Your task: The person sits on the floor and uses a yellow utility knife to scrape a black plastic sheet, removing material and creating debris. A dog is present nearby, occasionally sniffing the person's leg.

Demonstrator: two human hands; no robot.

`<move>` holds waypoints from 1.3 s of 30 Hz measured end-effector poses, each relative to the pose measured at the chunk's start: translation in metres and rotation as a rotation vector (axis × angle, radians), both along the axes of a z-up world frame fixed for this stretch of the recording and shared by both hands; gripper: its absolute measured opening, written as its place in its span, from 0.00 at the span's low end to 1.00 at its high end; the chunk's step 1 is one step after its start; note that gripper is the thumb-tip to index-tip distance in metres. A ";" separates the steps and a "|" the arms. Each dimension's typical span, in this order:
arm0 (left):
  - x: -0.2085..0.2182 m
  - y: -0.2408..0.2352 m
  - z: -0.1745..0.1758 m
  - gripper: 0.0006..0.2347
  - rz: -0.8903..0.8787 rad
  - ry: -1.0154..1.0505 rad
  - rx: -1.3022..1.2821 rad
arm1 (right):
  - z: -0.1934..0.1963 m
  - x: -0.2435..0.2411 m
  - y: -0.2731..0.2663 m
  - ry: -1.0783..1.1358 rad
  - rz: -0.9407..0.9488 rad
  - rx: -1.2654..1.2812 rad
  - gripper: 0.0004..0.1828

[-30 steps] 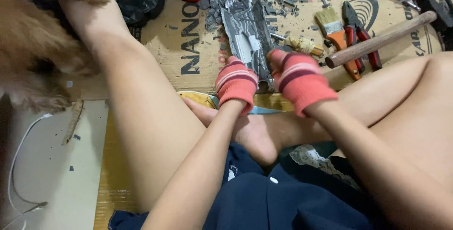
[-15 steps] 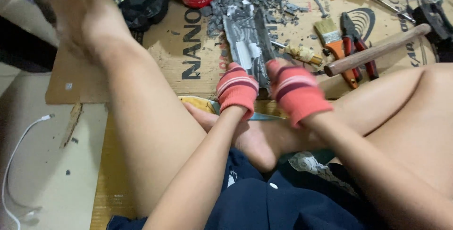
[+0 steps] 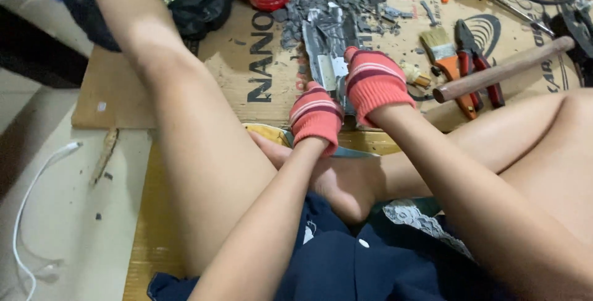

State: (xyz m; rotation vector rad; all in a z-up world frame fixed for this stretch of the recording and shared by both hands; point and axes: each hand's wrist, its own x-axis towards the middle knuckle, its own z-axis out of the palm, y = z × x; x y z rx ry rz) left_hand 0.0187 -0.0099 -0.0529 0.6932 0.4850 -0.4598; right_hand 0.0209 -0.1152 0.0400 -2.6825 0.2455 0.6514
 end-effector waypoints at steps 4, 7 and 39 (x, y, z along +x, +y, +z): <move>-0.001 -0.004 -0.006 0.13 -0.001 0.018 -0.030 | 0.003 0.002 -0.002 0.024 0.016 -0.011 0.22; 0.000 -0.003 -0.007 0.13 -0.007 0.021 -0.050 | 0.003 -0.013 -0.007 0.028 0.033 -0.025 0.21; 0.015 -0.003 -0.016 0.13 -0.056 0.004 -0.187 | -0.047 -0.046 -0.063 -0.351 -0.975 0.945 0.19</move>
